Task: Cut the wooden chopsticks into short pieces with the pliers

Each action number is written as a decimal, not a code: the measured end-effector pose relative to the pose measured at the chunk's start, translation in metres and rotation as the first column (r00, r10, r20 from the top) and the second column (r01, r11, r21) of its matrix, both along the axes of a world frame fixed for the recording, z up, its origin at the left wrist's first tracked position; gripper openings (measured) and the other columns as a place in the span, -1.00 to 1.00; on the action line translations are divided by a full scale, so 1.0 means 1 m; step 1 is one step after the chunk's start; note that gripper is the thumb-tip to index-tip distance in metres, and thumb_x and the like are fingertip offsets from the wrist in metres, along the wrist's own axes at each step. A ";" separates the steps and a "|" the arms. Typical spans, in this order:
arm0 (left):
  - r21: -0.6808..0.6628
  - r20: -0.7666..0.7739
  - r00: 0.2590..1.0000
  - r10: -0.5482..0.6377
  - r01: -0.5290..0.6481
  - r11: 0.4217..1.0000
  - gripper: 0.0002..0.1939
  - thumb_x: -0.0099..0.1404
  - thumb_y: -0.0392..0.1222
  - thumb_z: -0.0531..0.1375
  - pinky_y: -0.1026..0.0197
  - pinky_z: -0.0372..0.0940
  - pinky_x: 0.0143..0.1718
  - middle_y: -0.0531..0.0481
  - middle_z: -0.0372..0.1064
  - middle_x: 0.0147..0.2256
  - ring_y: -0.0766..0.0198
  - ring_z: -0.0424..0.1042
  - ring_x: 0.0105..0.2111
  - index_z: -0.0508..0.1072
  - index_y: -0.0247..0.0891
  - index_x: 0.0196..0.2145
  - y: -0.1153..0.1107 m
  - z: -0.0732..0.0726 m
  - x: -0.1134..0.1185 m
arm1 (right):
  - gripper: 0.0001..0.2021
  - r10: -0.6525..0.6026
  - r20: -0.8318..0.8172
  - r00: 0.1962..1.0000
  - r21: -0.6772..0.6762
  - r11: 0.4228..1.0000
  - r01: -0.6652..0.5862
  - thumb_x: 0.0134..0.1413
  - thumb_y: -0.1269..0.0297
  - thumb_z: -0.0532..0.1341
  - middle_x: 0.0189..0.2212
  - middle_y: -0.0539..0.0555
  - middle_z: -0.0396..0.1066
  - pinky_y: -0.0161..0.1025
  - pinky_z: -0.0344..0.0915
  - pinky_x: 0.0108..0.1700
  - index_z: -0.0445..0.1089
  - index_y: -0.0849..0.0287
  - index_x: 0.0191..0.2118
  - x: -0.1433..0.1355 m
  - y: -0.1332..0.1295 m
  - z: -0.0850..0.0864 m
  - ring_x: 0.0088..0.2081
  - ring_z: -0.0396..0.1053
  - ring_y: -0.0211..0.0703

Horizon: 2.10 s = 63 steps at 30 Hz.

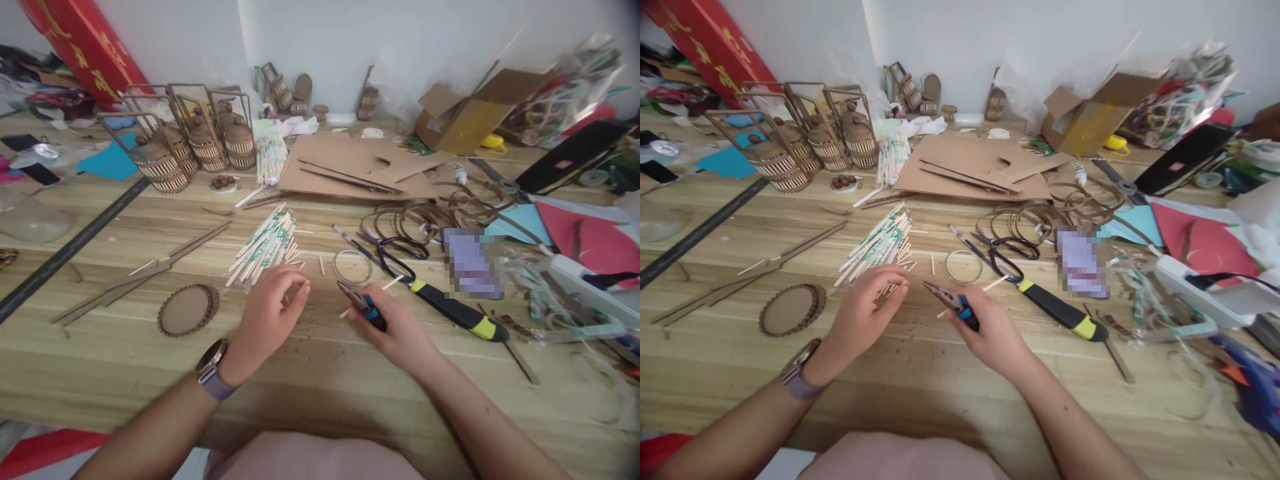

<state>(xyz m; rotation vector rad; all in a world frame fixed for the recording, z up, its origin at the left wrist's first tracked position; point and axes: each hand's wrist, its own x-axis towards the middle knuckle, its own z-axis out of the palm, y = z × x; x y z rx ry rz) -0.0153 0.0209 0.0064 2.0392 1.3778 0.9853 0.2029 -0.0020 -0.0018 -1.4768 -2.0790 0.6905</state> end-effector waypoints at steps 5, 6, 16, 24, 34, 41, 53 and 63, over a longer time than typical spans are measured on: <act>-0.307 0.158 0.982 -0.101 0.146 0.940 -0.79 0.34 -0.05 0.10 0.24 0.26 -0.17 -0.01 0.52 -0.25 0.20 0.46 -0.21 0.45 -0.20 -0.25 -0.008 0.006 0.002 | -0.87 0.022 -0.034 0.999 -0.009 1.000 -0.022 0.15 0.32 0.11 -0.33 0.09 0.47 -0.25 0.30 -0.30 0.25 0.14 -0.16 -0.002 -0.005 0.001 -0.33 0.42 -0.12; -0.374 0.185 0.972 -0.147 0.208 0.904 -0.77 0.34 -0.03 0.11 0.27 0.26 -0.23 0.02 0.52 -0.28 0.22 0.47 -0.25 0.46 -0.20 -0.25 -0.009 0.006 0.004 | -0.86 0.034 -0.046 0.998 -0.017 0.999 -0.035 0.14 0.33 0.11 -0.33 0.09 0.47 -0.25 0.30 -0.31 0.24 0.13 -0.15 -0.003 -0.006 0.002 -0.33 0.42 -0.13; -0.595 0.207 0.941 -0.268 0.338 0.729 -0.81 0.25 -0.13 0.14 0.28 0.18 -0.37 0.03 0.53 -0.35 0.21 0.44 -0.35 0.53 -0.22 -0.31 -0.013 0.004 0.010 | -0.52 0.176 -0.196 0.965 -0.068 0.979 -0.192 -0.04 0.54 0.12 0.00 0.18 0.40 -0.13 0.35 -0.04 0.11 0.08 0.04 -0.010 -0.013 0.000 -0.02 0.42 -0.07; -0.594 0.336 0.888 -0.312 0.457 0.662 -0.86 0.17 -0.29 0.12 0.27 0.22 -0.31 0.07 0.52 -0.42 0.24 0.44 -0.35 0.50 -0.24 -0.41 -0.011 0.000 0.011 | -0.38 0.242 -0.185 0.952 0.076 0.970 -0.232 -0.06 0.57 0.15 0.13 0.24 0.24 -0.04 0.34 0.02 0.10 0.04 0.16 -0.014 -0.011 -0.003 0.14 0.27 0.04; -0.674 0.667 0.721 0.186 0.479 0.562 -0.85 0.03 -0.18 0.27 0.26 0.20 -0.30 0.05 0.37 -0.44 0.30 0.32 -0.39 0.43 -0.30 -0.44 -0.012 -0.002 0.020 | -0.45 0.128 -0.101 0.987 0.212 0.972 -0.105 0.00 0.36 0.28 0.07 0.24 0.05 -0.04 0.40 -0.02 0.13 0.06 0.12 -0.029 -0.022 -0.007 0.17 0.12 0.12; -0.662 0.676 0.714 0.183 0.479 0.577 -0.90 0.02 -0.24 0.24 0.28 0.15 -0.33 0.10 0.31 -0.50 0.32 0.27 -0.41 0.37 -0.28 -0.54 -0.017 -0.001 0.024 | -0.46 0.078 -0.126 0.989 0.207 0.977 -0.051 -0.01 0.46 0.22 0.03 0.21 0.07 -0.05 0.39 -0.03 0.12 0.07 0.11 -0.033 -0.021 -0.012 0.07 0.22 0.04; -0.629 0.592 0.805 -0.043 0.495 0.600 -0.74 0.27 -0.02 0.16 0.27 0.18 -0.31 0.00 0.49 -0.47 0.31 0.34 -0.42 0.43 -0.30 -0.37 -0.013 0.000 0.014 | -0.84 -0.104 -0.223 0.969 -0.458 0.889 -0.010 0.15 0.23 0.12 -0.28 0.03 0.31 -0.18 0.26 -0.15 0.31 0.10 -0.17 -0.013 -0.042 0.036 -0.23 0.30 -0.14; -0.649 0.605 0.788 -0.110 0.569 0.505 -0.71 0.27 0.01 0.17 0.25 0.19 -0.25 0.00 0.51 -0.51 0.29 0.41 -0.41 0.44 -0.30 -0.37 -0.020 0.001 0.012 | -0.74 -0.302 -0.215 0.929 -0.902 0.426 -0.071 -0.10 0.27 0.22 -0.29 0.05 0.39 -0.24 0.21 -0.20 0.40 0.17 -0.21 0.021 -0.047 0.049 -0.23 0.30 -0.14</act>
